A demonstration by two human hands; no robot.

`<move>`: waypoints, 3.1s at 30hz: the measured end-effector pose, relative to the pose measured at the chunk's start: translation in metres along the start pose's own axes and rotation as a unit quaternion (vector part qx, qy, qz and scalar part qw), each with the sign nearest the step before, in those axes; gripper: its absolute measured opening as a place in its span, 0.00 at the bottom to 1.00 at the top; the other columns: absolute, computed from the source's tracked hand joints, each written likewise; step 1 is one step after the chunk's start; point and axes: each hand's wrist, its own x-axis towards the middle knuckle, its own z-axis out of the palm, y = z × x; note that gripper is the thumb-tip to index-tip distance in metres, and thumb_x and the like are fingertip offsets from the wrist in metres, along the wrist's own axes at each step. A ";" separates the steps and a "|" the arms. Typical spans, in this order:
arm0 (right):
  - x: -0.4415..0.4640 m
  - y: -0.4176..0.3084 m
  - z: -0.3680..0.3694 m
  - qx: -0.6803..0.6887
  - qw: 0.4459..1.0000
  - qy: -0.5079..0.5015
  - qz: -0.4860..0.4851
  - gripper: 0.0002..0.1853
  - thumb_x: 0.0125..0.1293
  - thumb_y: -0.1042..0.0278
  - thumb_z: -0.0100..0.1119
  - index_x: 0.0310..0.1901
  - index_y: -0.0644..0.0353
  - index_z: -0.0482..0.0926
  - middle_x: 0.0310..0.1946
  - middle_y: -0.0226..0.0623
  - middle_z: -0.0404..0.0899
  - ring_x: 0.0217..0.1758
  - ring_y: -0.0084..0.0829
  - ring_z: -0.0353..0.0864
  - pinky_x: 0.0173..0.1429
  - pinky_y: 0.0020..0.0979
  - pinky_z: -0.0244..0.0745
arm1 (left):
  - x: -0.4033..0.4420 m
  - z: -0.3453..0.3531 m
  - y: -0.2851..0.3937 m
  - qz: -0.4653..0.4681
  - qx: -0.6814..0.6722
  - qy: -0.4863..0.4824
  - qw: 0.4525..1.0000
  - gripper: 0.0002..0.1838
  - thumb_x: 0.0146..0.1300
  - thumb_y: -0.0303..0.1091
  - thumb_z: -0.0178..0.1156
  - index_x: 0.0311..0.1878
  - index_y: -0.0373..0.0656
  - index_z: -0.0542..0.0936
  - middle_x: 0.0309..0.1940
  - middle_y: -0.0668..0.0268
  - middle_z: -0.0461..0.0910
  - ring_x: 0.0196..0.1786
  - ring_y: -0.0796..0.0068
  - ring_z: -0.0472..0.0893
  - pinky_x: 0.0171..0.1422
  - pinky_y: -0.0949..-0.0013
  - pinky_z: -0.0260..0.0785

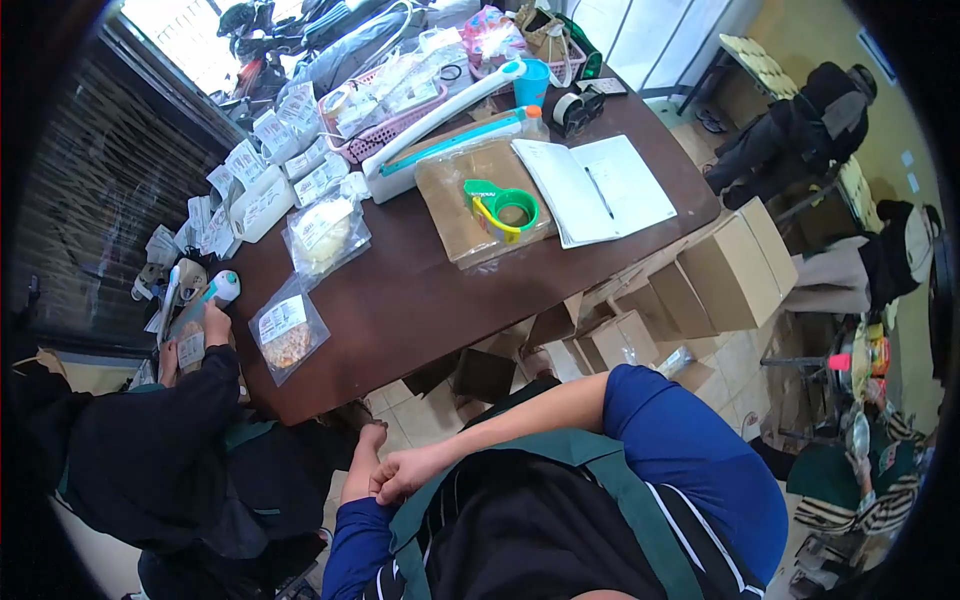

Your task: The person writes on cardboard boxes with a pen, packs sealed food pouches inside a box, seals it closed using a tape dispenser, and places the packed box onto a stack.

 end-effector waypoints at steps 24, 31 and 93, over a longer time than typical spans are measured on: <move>-0.061 0.008 -0.009 -0.153 0.923 -0.238 0.259 0.12 0.64 0.64 0.62 0.42 0.64 0.81 0.34 0.25 0.82 0.40 0.15 0.76 0.47 0.21 0.71 | -0.089 0.137 0.112 -0.241 -0.422 0.126 0.865 0.27 0.60 0.48 0.55 0.58 0.41 0.75 0.58 0.53 0.75 0.61 0.55 0.74 0.65 0.60 0.65; -0.044 0.008 0.012 0.097 0.871 -0.369 0.310 0.13 0.65 0.66 0.61 0.46 0.67 0.79 0.38 0.27 0.82 0.41 0.15 0.76 0.49 0.19 0.71 | -0.101 0.162 0.104 -0.236 -0.439 0.086 0.863 0.26 0.61 0.48 0.54 0.58 0.41 0.76 0.58 0.52 0.74 0.61 0.54 0.73 0.66 0.60 0.64; -0.284 0.293 -0.241 0.244 0.697 0.662 -0.128 0.19 0.69 0.68 0.53 0.59 0.63 0.66 0.49 0.42 0.76 0.43 0.36 0.81 0.43 0.37 0.83 | -0.014 0.163 0.164 0.070 -0.329 0.108 0.936 0.19 0.68 0.38 0.53 0.59 0.42 0.74 0.49 0.56 0.79 0.51 0.67 0.79 0.56 0.68 0.69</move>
